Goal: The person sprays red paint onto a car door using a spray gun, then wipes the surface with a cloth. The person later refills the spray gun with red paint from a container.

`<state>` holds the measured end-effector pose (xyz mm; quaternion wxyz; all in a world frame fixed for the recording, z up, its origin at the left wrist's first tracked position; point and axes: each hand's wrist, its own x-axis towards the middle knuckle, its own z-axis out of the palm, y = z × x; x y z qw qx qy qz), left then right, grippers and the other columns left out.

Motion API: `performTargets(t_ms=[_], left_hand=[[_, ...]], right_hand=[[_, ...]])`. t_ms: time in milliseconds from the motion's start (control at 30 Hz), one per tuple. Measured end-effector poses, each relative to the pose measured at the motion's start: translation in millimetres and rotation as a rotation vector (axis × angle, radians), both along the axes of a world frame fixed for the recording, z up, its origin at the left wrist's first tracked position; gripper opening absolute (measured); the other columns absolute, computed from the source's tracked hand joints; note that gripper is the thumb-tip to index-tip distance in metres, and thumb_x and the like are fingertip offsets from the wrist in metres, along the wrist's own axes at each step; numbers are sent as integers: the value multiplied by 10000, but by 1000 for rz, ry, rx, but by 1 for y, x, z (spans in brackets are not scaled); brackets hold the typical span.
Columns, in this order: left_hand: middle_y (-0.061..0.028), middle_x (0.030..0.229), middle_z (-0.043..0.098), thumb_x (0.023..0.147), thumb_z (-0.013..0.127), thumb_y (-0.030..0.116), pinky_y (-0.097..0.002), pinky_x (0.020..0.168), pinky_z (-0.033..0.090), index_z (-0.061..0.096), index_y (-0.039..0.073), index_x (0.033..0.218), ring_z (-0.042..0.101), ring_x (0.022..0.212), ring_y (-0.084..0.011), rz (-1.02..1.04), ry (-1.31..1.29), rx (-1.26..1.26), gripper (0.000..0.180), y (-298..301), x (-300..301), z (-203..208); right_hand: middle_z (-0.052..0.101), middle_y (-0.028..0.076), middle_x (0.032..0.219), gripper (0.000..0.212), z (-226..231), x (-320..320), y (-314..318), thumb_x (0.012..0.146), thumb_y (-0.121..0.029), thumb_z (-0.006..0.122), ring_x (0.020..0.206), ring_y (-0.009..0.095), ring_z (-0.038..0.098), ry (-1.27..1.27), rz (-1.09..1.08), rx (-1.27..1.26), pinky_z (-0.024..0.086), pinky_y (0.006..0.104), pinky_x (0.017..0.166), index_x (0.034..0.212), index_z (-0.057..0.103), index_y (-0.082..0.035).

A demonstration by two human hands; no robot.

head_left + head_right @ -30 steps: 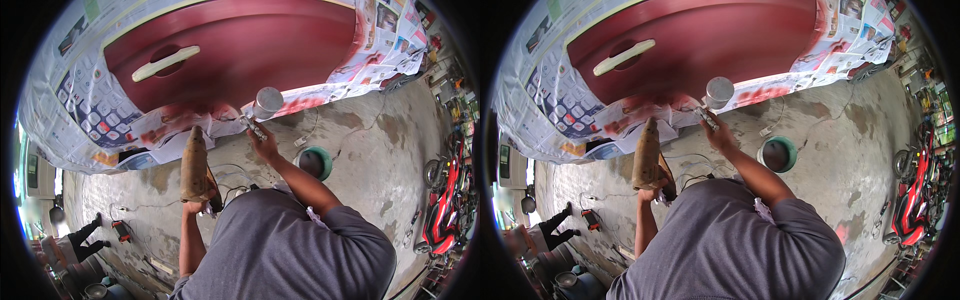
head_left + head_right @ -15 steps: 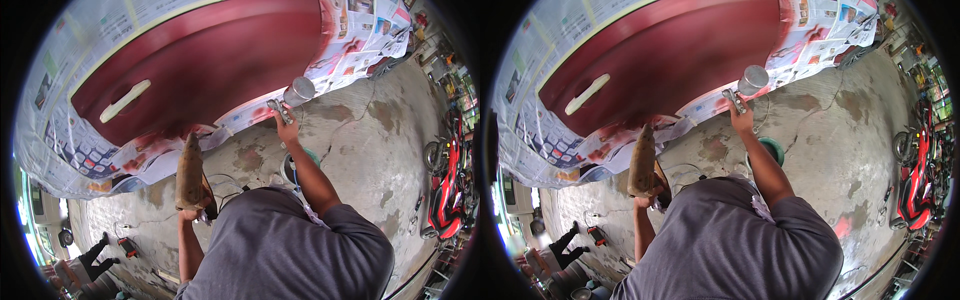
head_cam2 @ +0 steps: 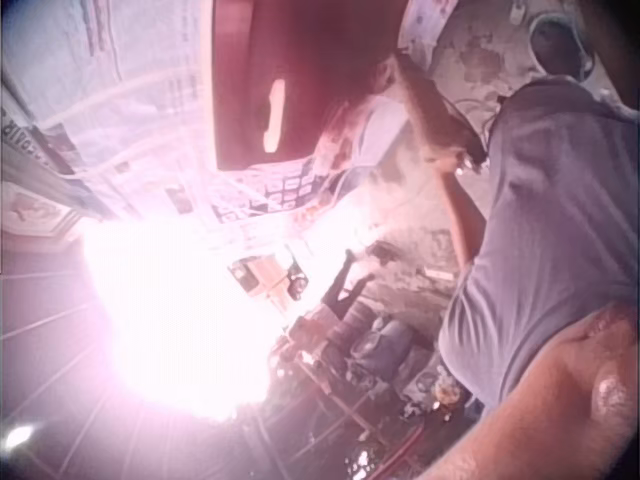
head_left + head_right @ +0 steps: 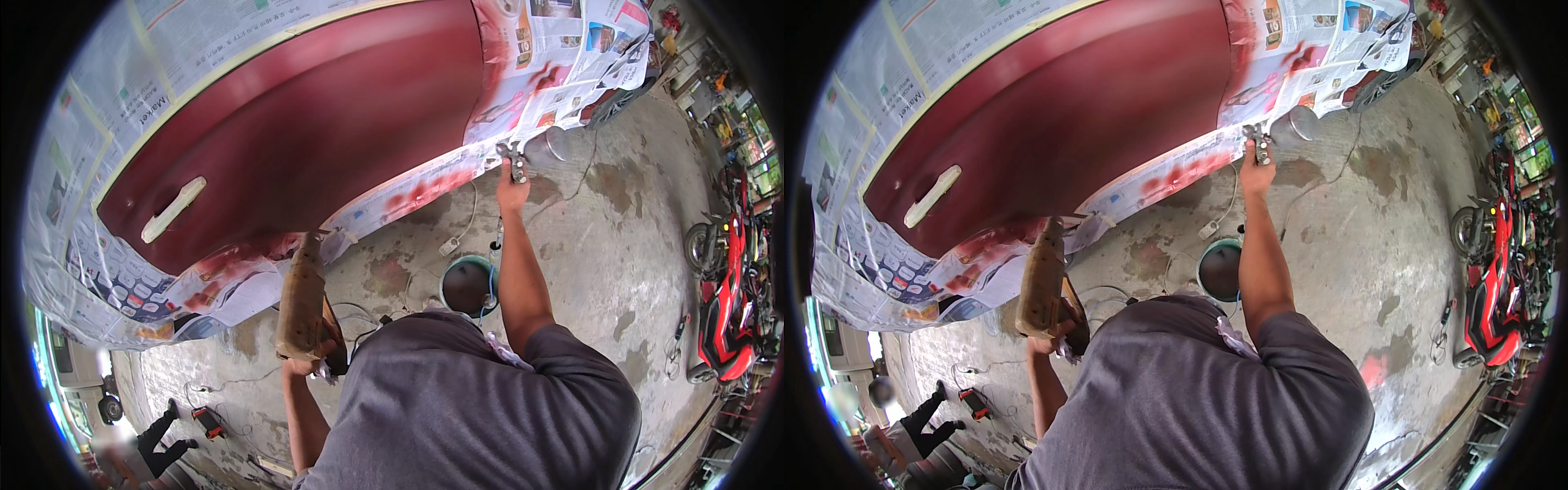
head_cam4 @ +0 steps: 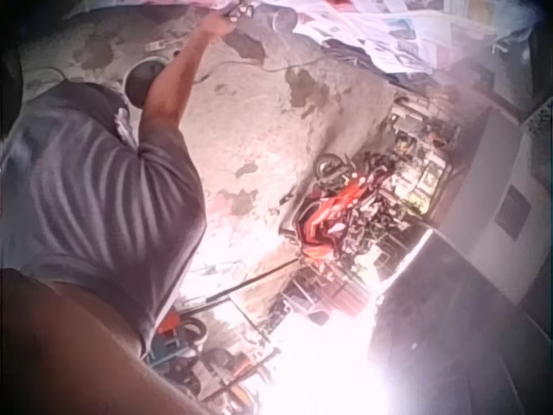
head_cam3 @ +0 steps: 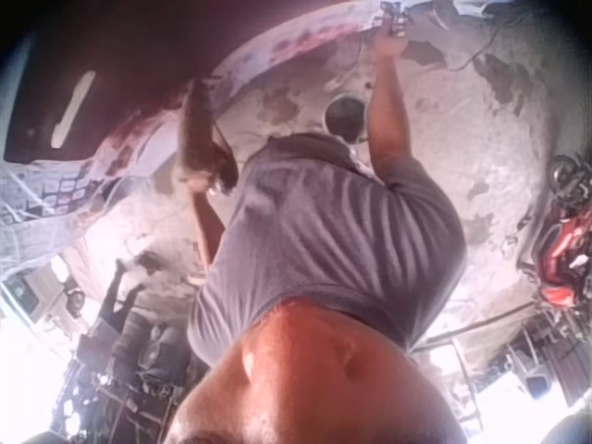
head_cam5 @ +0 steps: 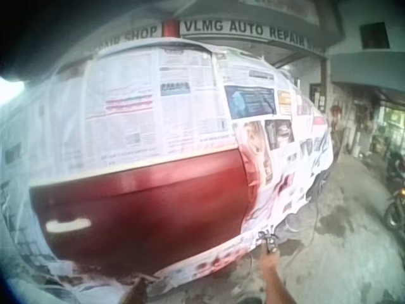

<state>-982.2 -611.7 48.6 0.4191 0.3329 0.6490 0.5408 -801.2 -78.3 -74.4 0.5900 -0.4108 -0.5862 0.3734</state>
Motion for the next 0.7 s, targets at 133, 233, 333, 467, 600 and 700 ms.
performTargets(t_ms=[133, 233, 333, 467, 600, 700], left_hand=[[-79, 925, 681, 760, 795, 106, -358, 815, 529, 619, 31, 1099, 664, 891, -207, 17, -67, 27, 389, 6, 10, 2], [-70, 934, 683, 766, 809, 96, -357, 813, 529, 625, 39, 1097, 662, 897, -199, 25, -97, 59, 383, 0, 13, 6], [-58, 956, 689, 795, 810, 68, -349, 815, 522, 635, 53, 1099, 658, 908, -184, 33, -143, 88, 351, -17, 10, 2], [-79, 964, 681, 776, 799, 36, -365, 803, 543, 621, 33, 1126, 671, 899, -207, 41, -102, 119, 393, -50, 2, -4], [-91, 963, 681, 758, 808, 41, -372, 791, 557, 618, 26, 1132, 685, 889, -222, 38, -53, 97, 419, -98, -14, -6], [-93, 959, 688, 745, 825, 63, -374, 798, 558, 620, 32, 1117, 689, 885, -220, 48, -68, 79, 426, -131, -22, 3]], right_hand=[[733, 134, 1028, 482, 13, -10, -1, 984, -371, 705, 957, 230, 682, 39, -110, -2, 520, 356, 881, 1255, 642, 22], [711, 108, 1029, 440, 17, -10, -19, 1000, -364, 680, 941, 193, 632, -57, 127, -82, 506, 341, 871, 1221, 644, 15], [711, 85, 1003, 413, 31, -22, -66, 996, -347, 685, 927, 162, 626, -104, 234, -35, 507, 331, 855, 1204, 651, 8], [732, 125, 1063, 432, 38, -35, -141, 983, -306, 709, 979, 181, 672, -153, 421, -65, 520, 324, 885, 1278, 641, 2], [726, 150, 1172, 453, 37, -65, -222, 988, -282, 709, 1096, 173, 673, -115, 500, -49, 514, 320, 936, 1338, 621, -8], [717, 168, 1219, 497, 31, -88, -275, 982, -302, 717, 1142, 189, 674, -67, 576, -75, 512, 324, 953, 1377, 606, -21]])
